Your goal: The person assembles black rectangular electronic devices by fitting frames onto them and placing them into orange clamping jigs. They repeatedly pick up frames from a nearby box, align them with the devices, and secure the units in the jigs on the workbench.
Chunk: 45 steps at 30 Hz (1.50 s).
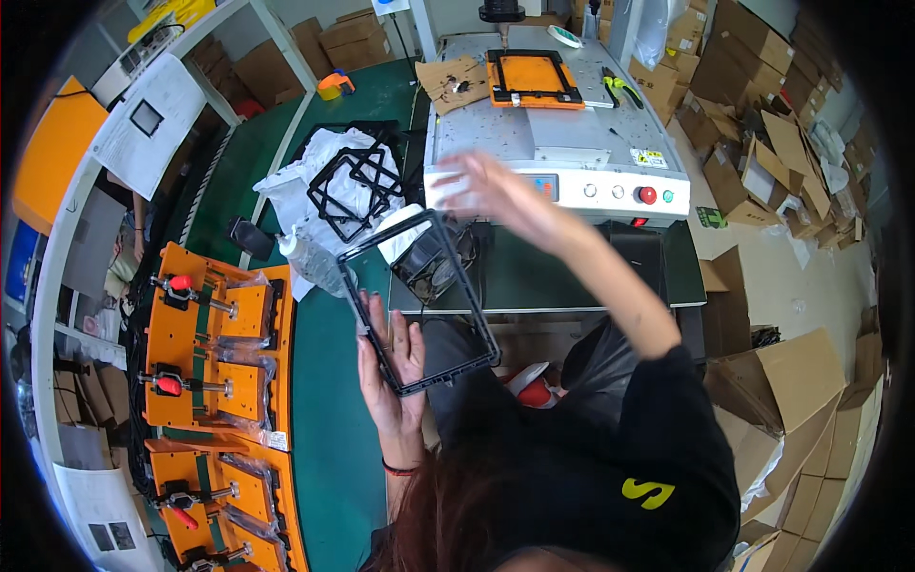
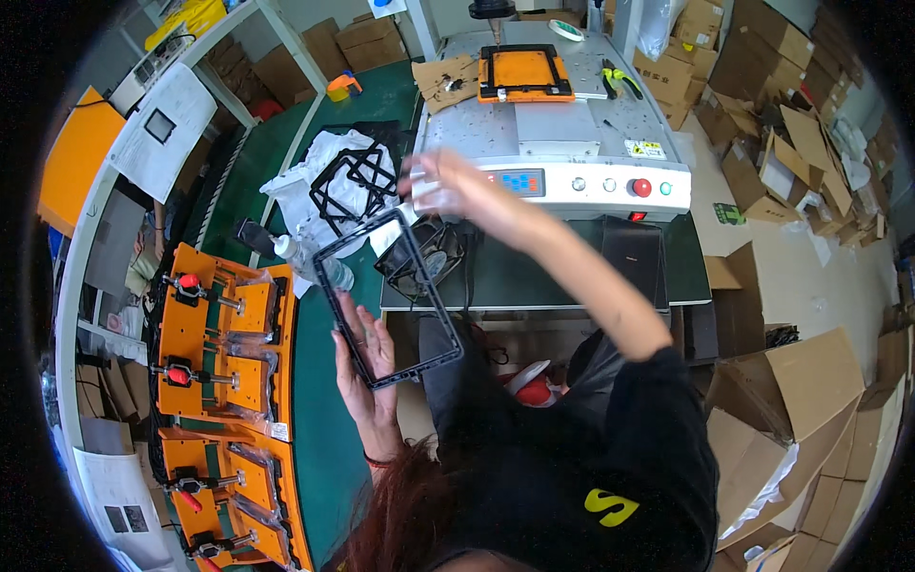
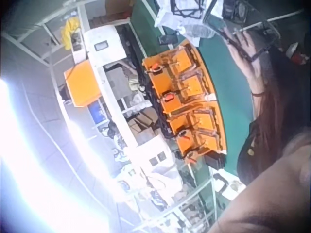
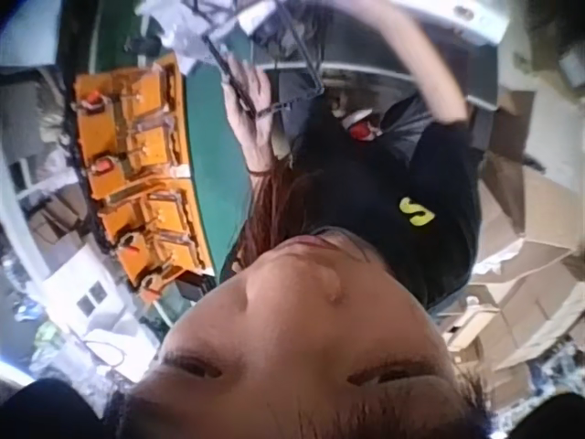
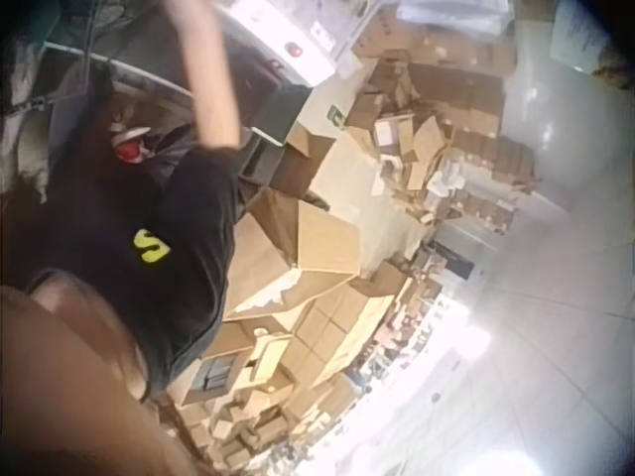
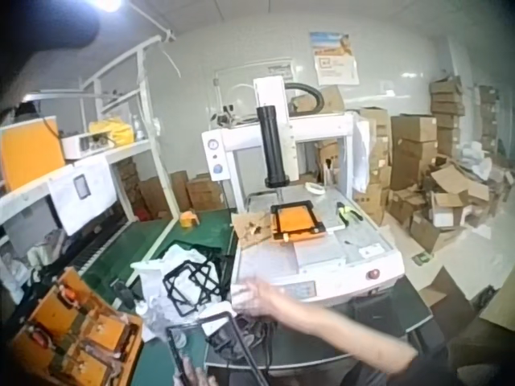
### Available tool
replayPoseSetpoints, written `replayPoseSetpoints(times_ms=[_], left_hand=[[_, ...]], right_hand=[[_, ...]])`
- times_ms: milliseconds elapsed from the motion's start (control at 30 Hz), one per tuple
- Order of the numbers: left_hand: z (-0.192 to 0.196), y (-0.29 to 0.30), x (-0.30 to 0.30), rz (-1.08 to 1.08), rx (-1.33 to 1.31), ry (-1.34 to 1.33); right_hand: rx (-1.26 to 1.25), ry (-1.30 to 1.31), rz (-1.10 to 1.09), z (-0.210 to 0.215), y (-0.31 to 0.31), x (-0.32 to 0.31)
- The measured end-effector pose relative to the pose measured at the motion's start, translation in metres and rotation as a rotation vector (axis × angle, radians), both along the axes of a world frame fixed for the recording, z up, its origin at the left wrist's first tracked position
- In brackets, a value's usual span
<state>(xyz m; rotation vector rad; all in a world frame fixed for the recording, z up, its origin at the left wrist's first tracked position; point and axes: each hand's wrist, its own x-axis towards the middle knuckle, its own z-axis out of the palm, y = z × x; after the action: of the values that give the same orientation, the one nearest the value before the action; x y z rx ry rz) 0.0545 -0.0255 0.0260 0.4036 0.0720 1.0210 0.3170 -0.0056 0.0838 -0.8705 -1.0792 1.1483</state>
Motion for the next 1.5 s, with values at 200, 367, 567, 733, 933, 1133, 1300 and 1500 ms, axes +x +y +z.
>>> replayPoseSetpoints(times_ms=[200,367,567,733,933,1133,1300,1500], left_hand=[[0.009,-0.034,0.041,-0.293,-0.001,0.274],[-0.013,-0.058,0.074,-0.918,-0.137,0.134],[-0.036,-0.088,0.110,-1.189,-0.304,-0.324],[-0.048,-0.079,0.122,-1.177,0.011,-0.054],[-0.046,-0.054,0.112,-0.931,-0.100,-0.055],[-0.071,-0.028,0.097,-0.803,-0.189,-0.001],[-0.067,-0.017,0.101,-0.751,-0.181,-0.120],[-0.045,-0.011,0.110,-0.600,0.172,0.045]], right_hand=[[0.121,0.095,-0.273,-0.027,-0.094,-0.039],[0.015,-0.085,-0.387,-0.050,-0.148,-0.031],[-0.107,-0.600,-0.768,-0.042,-0.205,-0.012],[-0.206,-0.778,-1.035,-0.046,-0.224,0.001],[-0.802,-1.152,-1.502,-0.104,-0.206,0.021],[-1.001,-1.273,-1.454,-0.115,-0.180,0.009],[-1.131,-1.198,-1.382,-0.099,-0.188,0.018],[-0.736,-0.567,-1.350,-0.061,-0.233,0.036]])
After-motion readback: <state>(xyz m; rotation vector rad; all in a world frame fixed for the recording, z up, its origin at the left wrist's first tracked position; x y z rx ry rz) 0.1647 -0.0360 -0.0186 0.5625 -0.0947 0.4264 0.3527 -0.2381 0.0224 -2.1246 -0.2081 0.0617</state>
